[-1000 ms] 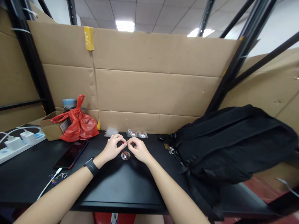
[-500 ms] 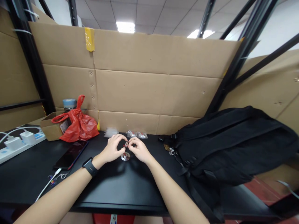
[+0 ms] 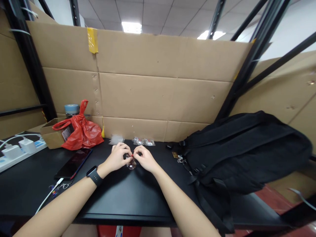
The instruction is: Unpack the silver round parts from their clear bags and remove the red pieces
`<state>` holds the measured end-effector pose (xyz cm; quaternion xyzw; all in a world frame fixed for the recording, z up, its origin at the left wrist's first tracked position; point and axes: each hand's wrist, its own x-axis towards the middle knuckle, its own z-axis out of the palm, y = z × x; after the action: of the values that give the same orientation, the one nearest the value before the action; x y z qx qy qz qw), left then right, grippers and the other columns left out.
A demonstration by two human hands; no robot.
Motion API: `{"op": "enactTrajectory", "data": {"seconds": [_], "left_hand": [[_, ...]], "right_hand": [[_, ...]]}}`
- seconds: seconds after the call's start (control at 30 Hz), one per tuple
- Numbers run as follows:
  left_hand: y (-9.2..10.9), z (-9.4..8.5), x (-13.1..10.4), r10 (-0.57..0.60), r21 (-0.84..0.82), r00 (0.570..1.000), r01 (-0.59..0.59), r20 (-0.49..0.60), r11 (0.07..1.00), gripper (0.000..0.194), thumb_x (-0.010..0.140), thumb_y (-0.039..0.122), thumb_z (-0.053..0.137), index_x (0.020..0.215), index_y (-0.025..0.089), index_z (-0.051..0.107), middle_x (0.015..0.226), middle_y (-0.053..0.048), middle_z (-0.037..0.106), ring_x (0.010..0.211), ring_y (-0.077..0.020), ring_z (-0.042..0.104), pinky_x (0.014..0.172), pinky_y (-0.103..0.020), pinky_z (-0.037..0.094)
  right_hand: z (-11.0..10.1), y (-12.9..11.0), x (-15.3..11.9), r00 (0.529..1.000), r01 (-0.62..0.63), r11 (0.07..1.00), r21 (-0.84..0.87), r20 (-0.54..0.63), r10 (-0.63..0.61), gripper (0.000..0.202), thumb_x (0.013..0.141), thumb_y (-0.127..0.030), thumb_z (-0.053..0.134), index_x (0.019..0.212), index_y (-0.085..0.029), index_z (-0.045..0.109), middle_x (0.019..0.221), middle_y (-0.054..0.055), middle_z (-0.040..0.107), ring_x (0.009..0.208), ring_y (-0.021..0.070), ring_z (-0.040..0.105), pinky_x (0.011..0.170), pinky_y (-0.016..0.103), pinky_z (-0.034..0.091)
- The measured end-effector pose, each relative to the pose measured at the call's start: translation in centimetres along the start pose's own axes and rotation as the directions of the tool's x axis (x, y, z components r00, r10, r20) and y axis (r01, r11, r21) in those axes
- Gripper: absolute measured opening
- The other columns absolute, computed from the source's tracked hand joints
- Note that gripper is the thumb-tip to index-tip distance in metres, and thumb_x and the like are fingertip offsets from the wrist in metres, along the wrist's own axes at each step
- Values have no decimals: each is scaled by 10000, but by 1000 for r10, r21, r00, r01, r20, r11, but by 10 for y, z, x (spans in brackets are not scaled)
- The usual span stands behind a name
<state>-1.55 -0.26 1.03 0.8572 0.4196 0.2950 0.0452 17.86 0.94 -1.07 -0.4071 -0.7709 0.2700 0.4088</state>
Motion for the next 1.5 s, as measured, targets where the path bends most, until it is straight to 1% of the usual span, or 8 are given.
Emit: {"op": "enactTrajectory", "data": {"seconds": [0.17, 0.33, 0.5, 0.73, 0.83, 0.97, 1.23, 1.5], "left_hand": [[-10, -9, 1, -112, 95, 993, 108, 32, 990, 171, 900, 272, 567, 866, 244, 732, 875, -28, 730, 910, -212, 593, 841, -383, 283], [-23, -10, 2, -189, 72, 982, 188, 14, 980, 193, 907, 276, 530, 859, 239, 712, 865, -23, 755, 849, -198, 641, 869, -372, 279], [-23, -7, 4, -225, 1, 974, 225, -17, 974, 153, 876, 284, 559, 848, 258, 707, 853, -7, 761, 827, -210, 665, 904, -388, 315], [-22, 3, 7, -274, -380, 951, 308, 141, 872, 146, 816, 339, 635, 842, 214, 706, 850, -36, 762, 824, -212, 695, 806, -326, 462], [-22, 12, 8, -241, -642, 948, 317, 206, 698, 232, 793, 391, 674, 825, 162, 667, 824, -82, 754, 785, -202, 700, 781, -307, 501], [-19, 16, 8, -252, -781, 946, 312, 203, 542, 268, 771, 395, 717, 822, 144, 643, 862, -108, 752, 849, -203, 708, 851, -321, 510], [-18, 17, 8, -243, -769, 947, 315, 212, 556, 309, 758, 433, 742, 814, 141, 656, 860, -103, 754, 834, -214, 712, 822, -325, 520], [-22, 23, 6, -261, -691, 942, 334, 213, 642, 258, 771, 384, 703, 841, 137, 677, 780, -76, 746, 764, -202, 703, 728, -294, 507]], "right_hand": [[4, 0, -6, 996, 59, 959, -276, 84, -38, 109, 773, -242, 705, 869, -195, 686, 887, 28, 639, 791, 162, 589, 743, 287, 455], [5, -2, -8, 974, 166, 926, -338, 201, -101, 38, 807, -212, 687, 785, -217, 717, 893, 40, 660, 869, 191, 622, 810, 313, 446], [3, -5, -5, 991, 119, 942, -314, 95, -93, 72, 775, -144, 610, 746, -197, 649, 795, 27, 650, 733, 169, 594, 699, 284, 441], [2, 6, 2, 970, -95, 993, 69, -216, 108, 150, 836, -348, 575, 802, -202, 582, 779, 31, 681, 689, 178, 637, 649, 284, 474], [4, 8, 4, 966, -94, 969, 228, -213, 144, 226, 839, -427, 592, 819, -204, 565, 874, 52, 706, 833, 210, 678, 701, 303, 498], [6, 2, 3, 978, -99, 946, 309, -144, 149, 280, 826, -469, 621, 821, -197, 552, 872, 54, 706, 836, 206, 677, 676, 295, 501], [7, -1, -1, 987, -149, 919, 364, 1, 160, 271, 852, -445, 622, 870, -191, 529, 850, 29, 669, 724, 157, 684, 568, 238, 501], [3, -4, -4, 975, -220, 898, 381, 123, 186, 313, 849, -354, 618, 1129, -228, 557, 1140, 73, 633, 662, 118, 706, 541, 219, 548]]}}
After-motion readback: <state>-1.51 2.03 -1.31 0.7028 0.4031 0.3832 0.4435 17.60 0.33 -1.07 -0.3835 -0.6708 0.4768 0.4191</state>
